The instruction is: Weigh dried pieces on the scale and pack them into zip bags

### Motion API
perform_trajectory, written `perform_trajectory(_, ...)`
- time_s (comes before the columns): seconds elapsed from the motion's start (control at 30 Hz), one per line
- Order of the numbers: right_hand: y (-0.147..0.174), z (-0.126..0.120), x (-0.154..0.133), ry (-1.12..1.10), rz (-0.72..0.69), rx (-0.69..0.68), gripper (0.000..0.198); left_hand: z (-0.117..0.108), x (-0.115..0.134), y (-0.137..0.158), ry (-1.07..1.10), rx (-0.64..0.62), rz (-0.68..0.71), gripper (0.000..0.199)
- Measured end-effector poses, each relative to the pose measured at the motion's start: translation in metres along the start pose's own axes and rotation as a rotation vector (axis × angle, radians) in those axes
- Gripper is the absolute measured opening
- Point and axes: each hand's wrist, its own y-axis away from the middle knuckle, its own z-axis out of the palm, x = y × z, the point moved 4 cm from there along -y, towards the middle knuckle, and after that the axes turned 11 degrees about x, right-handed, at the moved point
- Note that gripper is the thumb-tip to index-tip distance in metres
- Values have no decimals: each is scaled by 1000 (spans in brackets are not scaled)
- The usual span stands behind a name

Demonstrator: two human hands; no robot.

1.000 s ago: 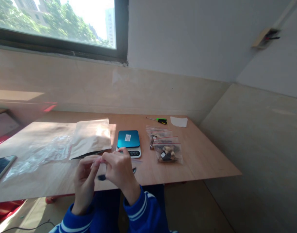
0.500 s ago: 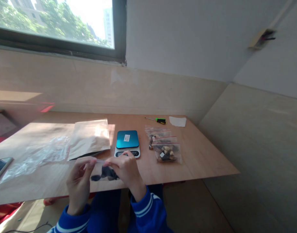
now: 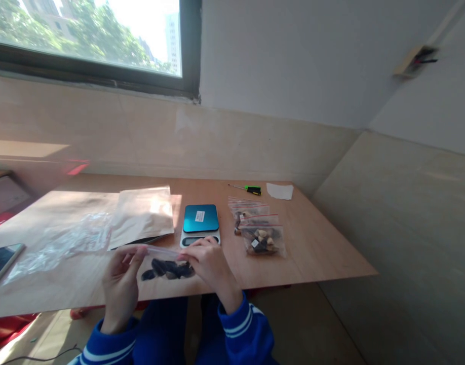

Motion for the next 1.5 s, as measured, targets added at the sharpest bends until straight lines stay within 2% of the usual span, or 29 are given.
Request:
perform_trajectory(0.13,-2,-4,0,10,-28,12,28,5,0,1,11,-30,-35,18)
perform_trajectory(0.27,-2,-8,4,-2,-19,11,17,8,4,-7,47,-17,-34,16)
perform_trajectory(0.37,2,-13,13,-36,26,-8,18,4,7,-16,91,22,-28,16)
perform_trajectory(0.5,8,-24,23,-31,89,31,26,5,7,-19,108,-61,-67,17)
perform_trajectory(0.6,8,-29,26,-71,163,5,25,7,4,-15,132,-68,-133,20)
perform_trajectory(0.77,3,-37,14,-250,210,-124,27,11,3,-10,168,-67,-211,22)
perform_trajectory(0.93,-3,-49,-6,-202,179,-137,33,16,11,-5,150,-132,-168,23)
perform_trajectory(1.0,-5,-48,-8,-165,200,-117,27,18,13,-2,144,-141,-156,23)
perform_trajectory(1.1,-6,-44,-7,-68,175,1,14,20,13,3,148,-151,-158,20)
perform_trajectory(1.23,-4,-40,-8,60,42,161,27,24,16,10,153,-178,-142,16)
perform_trajectory(1.33,-2,-43,-13,133,-29,256,34,27,23,13,182,-152,-97,13)
perform_trajectory(1.4,-2,-45,-14,147,-48,267,34,28,26,15,201,-122,-72,11)
perform_trajectory(1.5,0,-46,-10,95,-46,175,31,29,27,15,217,-118,-77,12)
